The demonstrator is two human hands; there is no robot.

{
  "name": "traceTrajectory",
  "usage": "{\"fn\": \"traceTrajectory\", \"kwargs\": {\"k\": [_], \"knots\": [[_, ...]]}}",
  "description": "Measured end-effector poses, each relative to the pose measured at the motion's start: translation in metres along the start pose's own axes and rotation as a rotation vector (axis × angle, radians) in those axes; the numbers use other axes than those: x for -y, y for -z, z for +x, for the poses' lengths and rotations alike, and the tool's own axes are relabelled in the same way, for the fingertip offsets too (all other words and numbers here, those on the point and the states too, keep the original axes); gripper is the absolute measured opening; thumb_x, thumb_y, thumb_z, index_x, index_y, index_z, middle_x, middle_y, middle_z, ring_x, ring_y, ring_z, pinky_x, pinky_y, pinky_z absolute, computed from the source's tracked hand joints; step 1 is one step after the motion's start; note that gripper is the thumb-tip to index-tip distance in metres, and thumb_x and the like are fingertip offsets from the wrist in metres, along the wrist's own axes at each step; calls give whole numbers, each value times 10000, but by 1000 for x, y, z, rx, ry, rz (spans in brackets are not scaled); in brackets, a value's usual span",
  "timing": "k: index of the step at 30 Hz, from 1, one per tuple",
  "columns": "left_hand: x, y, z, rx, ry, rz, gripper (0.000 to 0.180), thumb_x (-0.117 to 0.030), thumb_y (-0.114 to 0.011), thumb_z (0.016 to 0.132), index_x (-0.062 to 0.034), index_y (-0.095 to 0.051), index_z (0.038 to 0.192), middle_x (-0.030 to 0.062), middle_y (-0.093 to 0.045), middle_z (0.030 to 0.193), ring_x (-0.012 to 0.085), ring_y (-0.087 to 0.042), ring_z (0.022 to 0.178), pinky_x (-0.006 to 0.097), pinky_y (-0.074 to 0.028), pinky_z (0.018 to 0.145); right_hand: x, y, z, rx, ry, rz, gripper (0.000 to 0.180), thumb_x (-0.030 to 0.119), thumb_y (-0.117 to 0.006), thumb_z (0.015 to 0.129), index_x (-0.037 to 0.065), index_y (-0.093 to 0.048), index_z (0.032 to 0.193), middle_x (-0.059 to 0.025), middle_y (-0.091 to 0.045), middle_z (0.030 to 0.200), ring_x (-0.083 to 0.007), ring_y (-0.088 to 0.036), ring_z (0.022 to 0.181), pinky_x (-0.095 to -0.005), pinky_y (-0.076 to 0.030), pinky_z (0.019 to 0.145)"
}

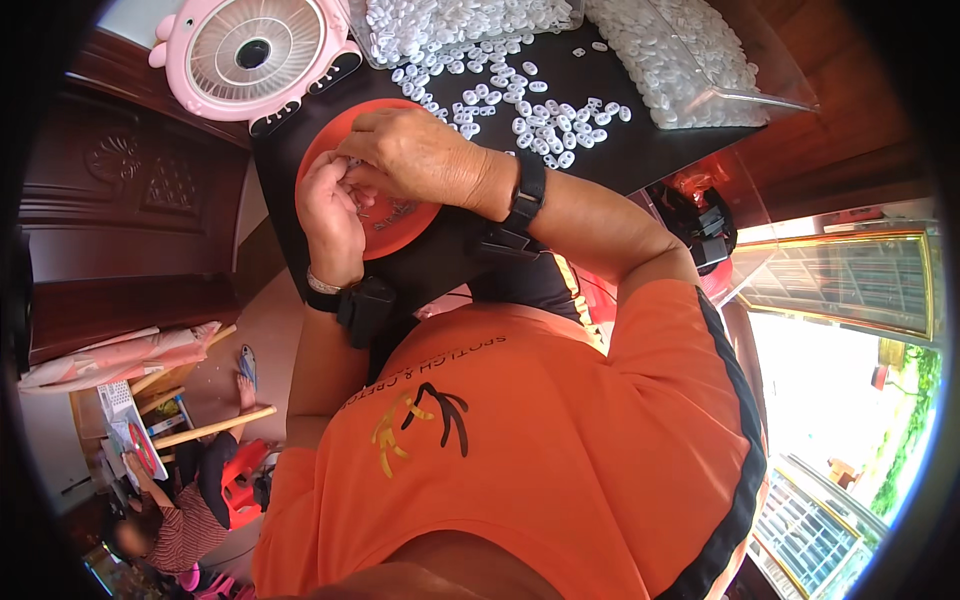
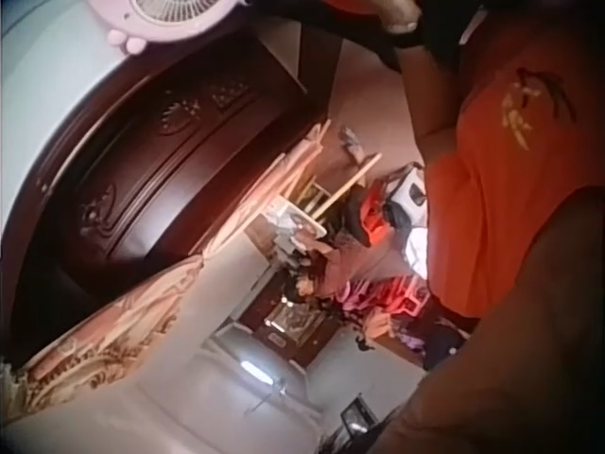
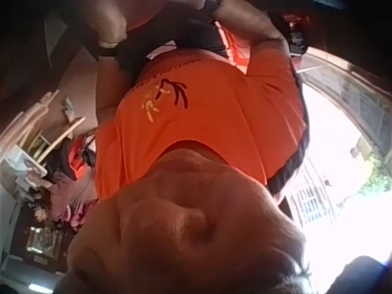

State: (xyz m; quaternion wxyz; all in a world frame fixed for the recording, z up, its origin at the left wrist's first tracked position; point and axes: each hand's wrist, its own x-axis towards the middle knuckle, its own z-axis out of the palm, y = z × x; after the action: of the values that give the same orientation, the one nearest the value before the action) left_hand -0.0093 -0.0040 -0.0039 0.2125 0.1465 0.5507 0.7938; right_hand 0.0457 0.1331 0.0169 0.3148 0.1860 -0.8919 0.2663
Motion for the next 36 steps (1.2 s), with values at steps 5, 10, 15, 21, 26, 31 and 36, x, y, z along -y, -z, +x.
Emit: {"fn": "traceTrajectory", "kwargs": {"k": [5, 10, 15, 21, 26, 31, 36], "knots": [[0, -5, -3, -28, 28, 24, 190, -125, -438, 877, -30, -573, 783, 27, -566, 654, 86, -496, 506, 196, -379, 466, 3, -1, -4, 17, -29, -18, 237, 110, -655, 734, 32, -622, 956, -100, -591, 747, -283, -607, 697, -359, -506, 611], [0, -7, -6, -54, -25, 58, 201, -161, -446, 887, -40, -584, 807, 13, -550, 683, 85, -466, 517, 204, -359, 479, 1, -8, -5, 15, -15, -56, 211, 93, -646, 734, 22, -609, 929, -108, -601, 737, -291, -615, 677, -363, -504, 599], [1, -9, -9, -42, -46, 35, 198, -163, -448, 882, -51, -574, 779, 12, -547, 679, 88, -470, 523, 208, -365, 482, 2, -8, -7, 15, -7, -67, 201, 94, -640, 741, 25, -602, 926, -102, -602, 724, -288, -617, 664, -356, -507, 587], [4, -9, -8, -53, -63, 30, 193, -172, -448, 885, -58, -568, 785, 8, -542, 673, 87, -468, 522, 211, -371, 489, 1, -10, -7, -68, 54, -73, 149, 154, -635, 728, 39, -557, 785, -119, -586, 655, -287, -603, 590, -375, -482, 518], [-1, -11, -10, -100, -64, -15, 165, -141, -468, 870, -21, -573, 826, 25, -553, 672, 89, -492, 535, 211, -384, 507, -4, -3, -2, -29, 18, 76, 224, 136, -660, 768, 51, -626, 972, -98, -637, 765, -275, -634, 695, -330, -520, 619], [-5, -10, -10, -65, -139, -31, 133, -154, -513, 841, -33, -553, 801, 20, -545, 645, 97, -498, 538, 207, -376, 510, -1, 5, 0, -54, -208, 425, 238, 139, -745, 746, 41, -646, 939, -68, -667, 802, -166, -670, 730, -264, -528, 631], [-10, -13, -14, -65, -175, -61, 154, -171, -504, 854, -39, -548, 788, 19, -534, 633, 87, -481, 531, 206, -356, 498, -3, 3, 1, -100, -116, 383, 217, 163, -751, 733, 63, -650, 896, -63, -664, 806, -209, -666, 724, -279, -525, 639]]}}
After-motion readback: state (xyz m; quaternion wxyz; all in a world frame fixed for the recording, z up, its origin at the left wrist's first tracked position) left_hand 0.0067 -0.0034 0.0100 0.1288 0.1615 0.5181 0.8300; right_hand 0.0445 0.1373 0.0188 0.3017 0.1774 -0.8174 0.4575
